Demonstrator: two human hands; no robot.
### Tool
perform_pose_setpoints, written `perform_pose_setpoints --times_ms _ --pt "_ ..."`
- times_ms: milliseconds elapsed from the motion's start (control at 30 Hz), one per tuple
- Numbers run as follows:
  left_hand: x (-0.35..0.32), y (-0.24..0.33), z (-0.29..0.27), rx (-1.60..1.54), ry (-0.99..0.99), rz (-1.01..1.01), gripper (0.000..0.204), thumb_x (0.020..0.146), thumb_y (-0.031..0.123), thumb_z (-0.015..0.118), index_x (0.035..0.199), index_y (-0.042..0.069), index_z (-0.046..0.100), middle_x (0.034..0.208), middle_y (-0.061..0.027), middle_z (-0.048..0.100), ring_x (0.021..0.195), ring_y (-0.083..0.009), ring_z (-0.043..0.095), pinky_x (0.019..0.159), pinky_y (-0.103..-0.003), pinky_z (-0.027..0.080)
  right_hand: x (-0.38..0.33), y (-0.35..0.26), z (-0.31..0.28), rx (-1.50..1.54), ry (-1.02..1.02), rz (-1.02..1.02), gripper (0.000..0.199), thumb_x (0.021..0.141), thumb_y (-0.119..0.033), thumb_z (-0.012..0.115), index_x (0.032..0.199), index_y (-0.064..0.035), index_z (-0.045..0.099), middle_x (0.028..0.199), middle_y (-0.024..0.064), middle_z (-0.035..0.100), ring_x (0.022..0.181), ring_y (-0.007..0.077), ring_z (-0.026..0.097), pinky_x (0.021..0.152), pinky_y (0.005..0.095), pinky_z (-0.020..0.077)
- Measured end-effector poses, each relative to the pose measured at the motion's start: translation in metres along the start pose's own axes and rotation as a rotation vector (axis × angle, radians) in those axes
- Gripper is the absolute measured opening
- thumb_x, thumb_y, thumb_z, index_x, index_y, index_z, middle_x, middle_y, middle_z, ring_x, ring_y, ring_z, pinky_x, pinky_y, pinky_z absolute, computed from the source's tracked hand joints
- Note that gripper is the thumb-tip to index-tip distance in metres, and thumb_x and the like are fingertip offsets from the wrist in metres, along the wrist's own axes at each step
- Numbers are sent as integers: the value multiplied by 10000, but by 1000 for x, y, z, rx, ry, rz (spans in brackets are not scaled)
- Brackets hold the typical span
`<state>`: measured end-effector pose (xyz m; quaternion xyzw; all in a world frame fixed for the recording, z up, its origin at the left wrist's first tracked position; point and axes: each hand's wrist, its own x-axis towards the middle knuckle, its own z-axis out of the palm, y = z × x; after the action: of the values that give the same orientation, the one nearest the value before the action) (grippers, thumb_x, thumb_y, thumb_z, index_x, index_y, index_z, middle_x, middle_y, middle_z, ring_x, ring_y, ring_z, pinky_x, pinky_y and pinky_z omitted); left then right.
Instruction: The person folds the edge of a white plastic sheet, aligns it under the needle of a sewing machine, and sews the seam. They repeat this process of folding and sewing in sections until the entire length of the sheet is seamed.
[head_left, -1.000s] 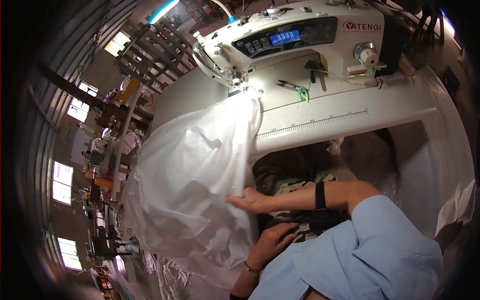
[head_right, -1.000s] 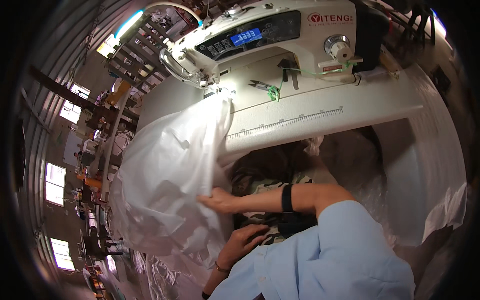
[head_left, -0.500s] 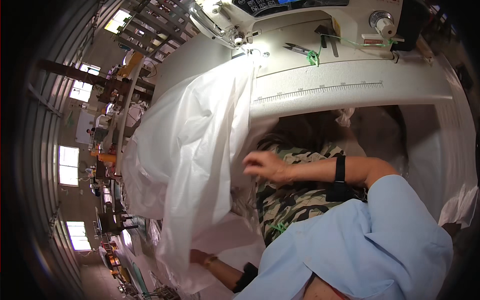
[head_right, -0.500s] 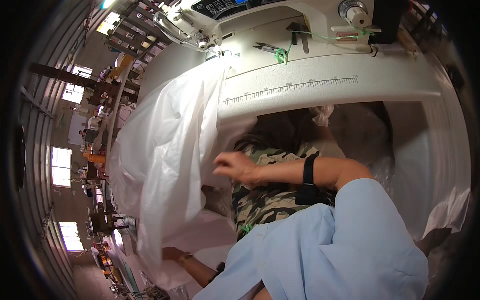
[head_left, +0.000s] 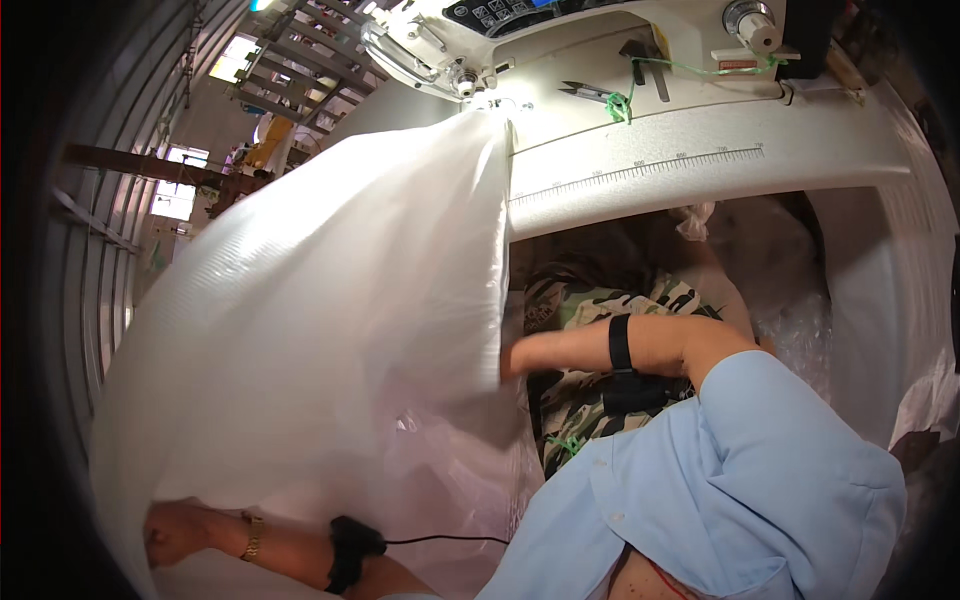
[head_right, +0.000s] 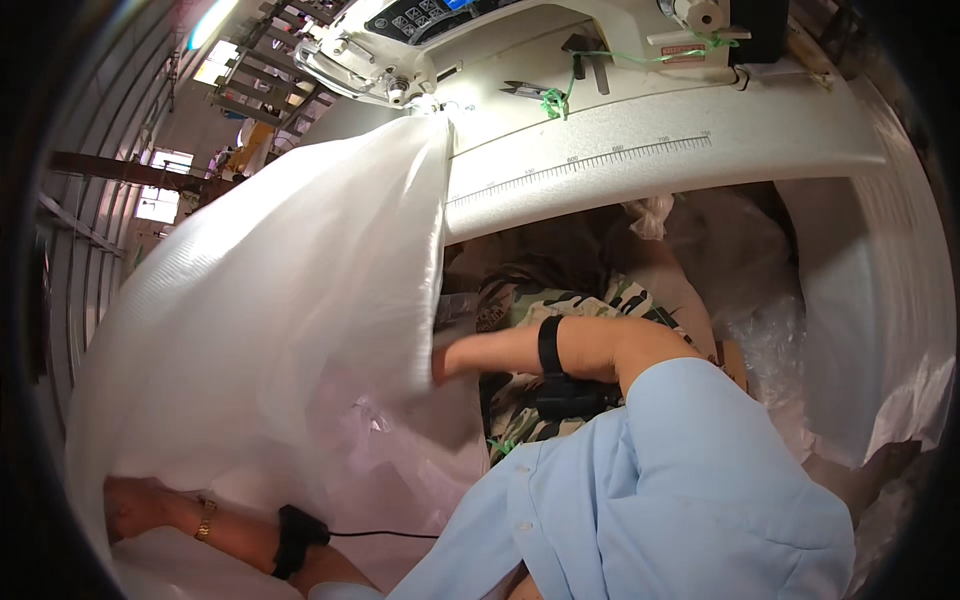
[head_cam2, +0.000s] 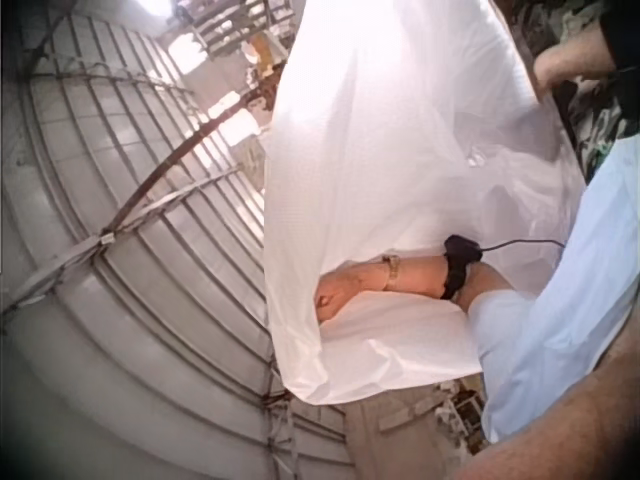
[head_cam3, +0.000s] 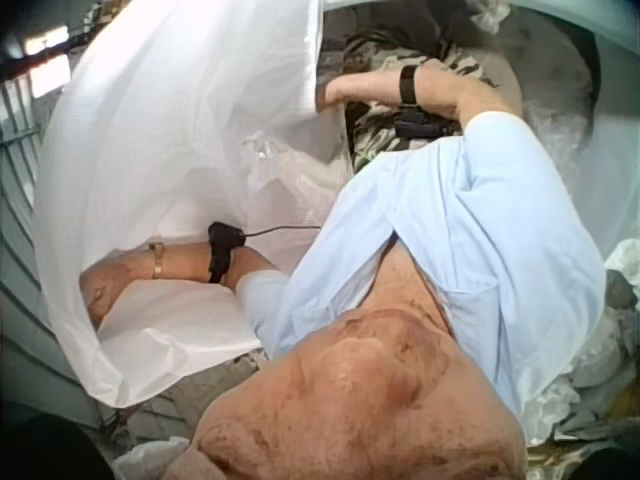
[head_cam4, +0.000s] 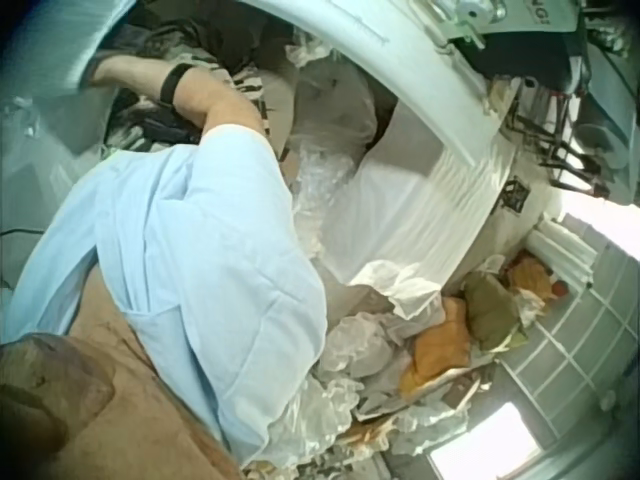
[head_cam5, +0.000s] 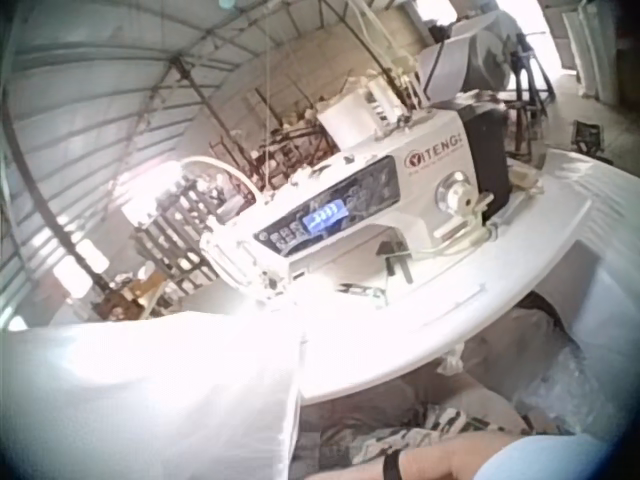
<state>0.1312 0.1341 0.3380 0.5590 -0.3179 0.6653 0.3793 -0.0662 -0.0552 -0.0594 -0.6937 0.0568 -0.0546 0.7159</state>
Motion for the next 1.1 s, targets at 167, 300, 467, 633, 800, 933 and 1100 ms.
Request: perform_pose_setpoints --times_ms 167,300,467,633,800,933,1100 --pt "-29 -27 10 929 -243 443 542 870 332 722 1272 1 573 1376 -179 488 1226 -353 514 943 -372 491 -39 -32 47 170 -424 -77 549 895 -309 591 1349 -15 501 1346 175 531 1295 275 449 1088 358 337" --pt "-107 -123 14 149 -723 225 610 897 362 680 1364 14 501 1528 -182 323 1370 -346 375 1082 -444 379 -77 -25 21 248 -373 13 526 947 -352 570 1348 -17 509 1362 139 535 1296 237 451 1081 339 347" --pt "-235 -168 -15 481 -1800 110 503 866 353 668 1170 -46 626 1306 -223 563 1215 -350 514 1055 -431 389 -104 -2 8 571 -77 -28 570 956 -511 539 1207 0 572 1198 94 584 1186 186 520 1025 324 406" --pt "-271 -2 -2 -451 -1716 -131 226 920 120 580 1020 -61 671 791 -162 709 767 -242 704 740 -314 551 -107 9 10 421 185 175 513 939 -544 564 1027 -40 587 975 17 553 960 95 542 889 235 444" --pt "-299 160 -2 -1035 -1478 -133 275 947 -8 516 1206 -29 604 1206 -219 628 1079 -307 641 902 -362 506 -108 26 10 455 374 -8 581 905 -568 599 1065 -10 597 933 20 528 843 122 473 755 260 425" --pt "-340 190 44 -798 -1397 1 356 1008 136 453 1313 -31 526 1385 -217 506 1278 -345 490 1058 -415 386 -98 48 4 286 607 126 333 950 -344 599 865 -24 636 767 -15 604 689 67 480 608 258 399" --pt "-377 164 94 -709 -1210 -14 355 994 168 493 1247 -73 559 1327 -225 551 1241 -360 516 1060 -420 400 -105 47 -4 125 654 151 373 957 -317 593 749 -9 622 661 -48 519 641 42 426 570 261 376"
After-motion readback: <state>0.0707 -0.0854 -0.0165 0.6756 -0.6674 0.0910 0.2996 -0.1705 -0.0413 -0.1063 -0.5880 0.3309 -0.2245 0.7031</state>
